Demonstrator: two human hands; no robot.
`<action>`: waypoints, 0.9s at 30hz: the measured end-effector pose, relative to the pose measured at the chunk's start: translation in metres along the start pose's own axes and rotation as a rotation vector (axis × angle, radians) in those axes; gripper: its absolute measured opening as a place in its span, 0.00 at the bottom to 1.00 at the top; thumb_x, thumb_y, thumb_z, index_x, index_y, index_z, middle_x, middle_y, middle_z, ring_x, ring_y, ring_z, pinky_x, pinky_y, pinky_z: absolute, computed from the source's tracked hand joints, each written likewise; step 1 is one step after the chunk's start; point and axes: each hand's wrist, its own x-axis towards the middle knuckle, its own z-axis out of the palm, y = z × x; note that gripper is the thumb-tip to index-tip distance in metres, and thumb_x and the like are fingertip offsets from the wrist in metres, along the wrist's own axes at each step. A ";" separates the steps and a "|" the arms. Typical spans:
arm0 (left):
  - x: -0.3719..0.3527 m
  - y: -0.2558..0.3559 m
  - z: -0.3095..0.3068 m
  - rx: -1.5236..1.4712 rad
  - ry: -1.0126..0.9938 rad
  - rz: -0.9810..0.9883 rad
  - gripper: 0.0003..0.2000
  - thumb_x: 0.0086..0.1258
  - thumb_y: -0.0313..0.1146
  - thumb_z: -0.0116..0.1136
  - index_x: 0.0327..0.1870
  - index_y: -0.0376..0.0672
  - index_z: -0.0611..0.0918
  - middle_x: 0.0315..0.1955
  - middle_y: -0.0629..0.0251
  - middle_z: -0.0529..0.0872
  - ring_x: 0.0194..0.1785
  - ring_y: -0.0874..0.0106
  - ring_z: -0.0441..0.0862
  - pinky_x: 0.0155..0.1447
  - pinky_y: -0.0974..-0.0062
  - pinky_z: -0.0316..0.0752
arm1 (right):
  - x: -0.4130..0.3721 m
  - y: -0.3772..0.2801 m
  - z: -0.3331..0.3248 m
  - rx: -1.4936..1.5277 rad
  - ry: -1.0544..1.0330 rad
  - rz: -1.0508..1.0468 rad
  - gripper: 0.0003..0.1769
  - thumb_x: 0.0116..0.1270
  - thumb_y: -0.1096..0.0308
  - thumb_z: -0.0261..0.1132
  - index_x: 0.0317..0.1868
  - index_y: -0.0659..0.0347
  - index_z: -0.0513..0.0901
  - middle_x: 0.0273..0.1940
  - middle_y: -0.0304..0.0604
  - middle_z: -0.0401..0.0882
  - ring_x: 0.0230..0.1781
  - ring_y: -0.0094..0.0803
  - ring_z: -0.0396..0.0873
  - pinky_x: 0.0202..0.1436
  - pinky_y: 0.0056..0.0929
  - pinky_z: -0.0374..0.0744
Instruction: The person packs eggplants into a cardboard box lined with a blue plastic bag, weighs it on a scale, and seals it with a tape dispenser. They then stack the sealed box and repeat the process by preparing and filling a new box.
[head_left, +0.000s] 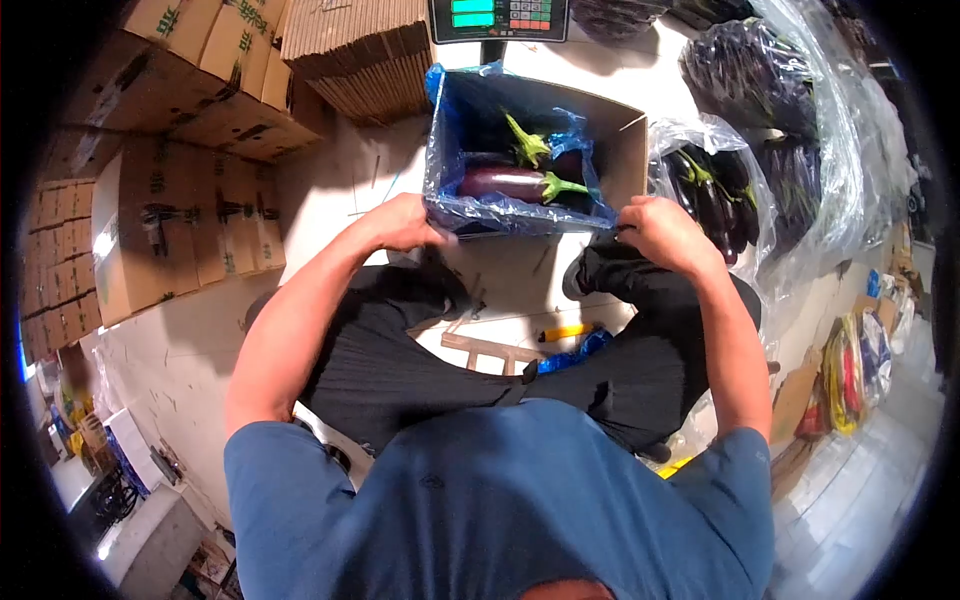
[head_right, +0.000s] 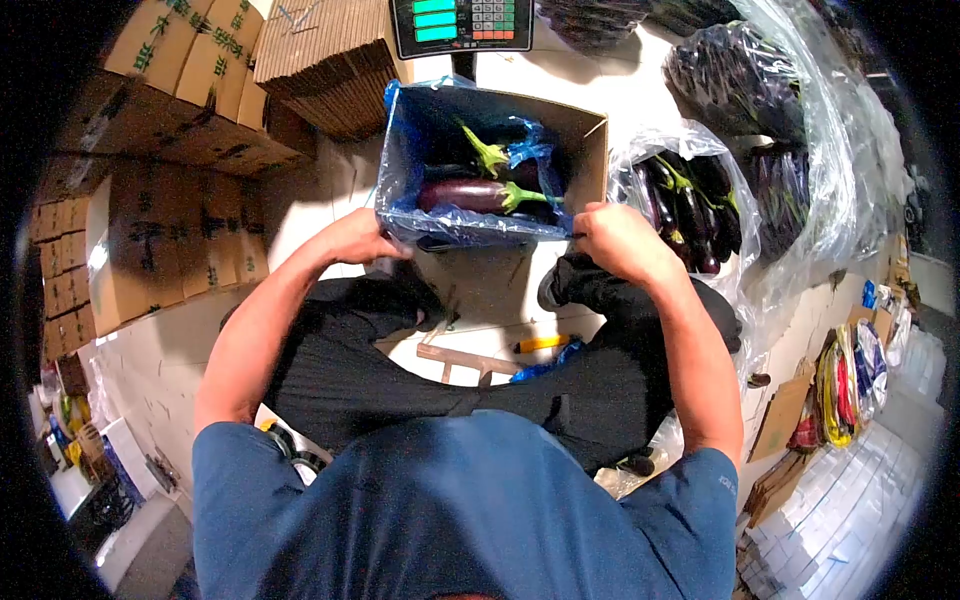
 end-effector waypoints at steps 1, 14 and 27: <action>-0.003 0.032 -0.012 -0.001 -0.018 -0.126 0.14 0.68 0.34 0.68 0.50 0.38 0.86 0.37 0.59 0.91 0.38 0.67 0.87 0.41 0.70 0.82 | -0.001 0.000 -0.002 0.004 0.008 -0.009 0.08 0.60 0.69 0.70 0.37 0.65 0.86 0.36 0.53 0.82 0.41 0.54 0.83 0.47 0.46 0.81; -0.039 0.051 -0.070 -0.582 0.086 -0.309 0.15 0.70 0.43 0.68 0.36 0.37 0.90 0.34 0.62 0.91 0.38 0.77 0.85 0.43 0.76 0.78 | 0.017 -0.006 -0.009 0.254 0.097 -0.020 0.09 0.62 0.69 0.69 0.40 0.65 0.86 0.36 0.57 0.85 0.41 0.54 0.85 0.47 0.44 0.82; -0.003 0.055 -0.048 -0.007 0.079 -0.561 0.12 0.61 0.36 0.65 0.34 0.33 0.88 0.28 0.51 0.90 0.34 0.64 0.90 0.43 0.65 0.82 | 0.108 -0.016 0.018 1.023 0.024 0.483 0.14 0.75 0.68 0.57 0.45 0.74 0.80 0.33 0.50 0.83 0.27 0.39 0.87 0.29 0.37 0.88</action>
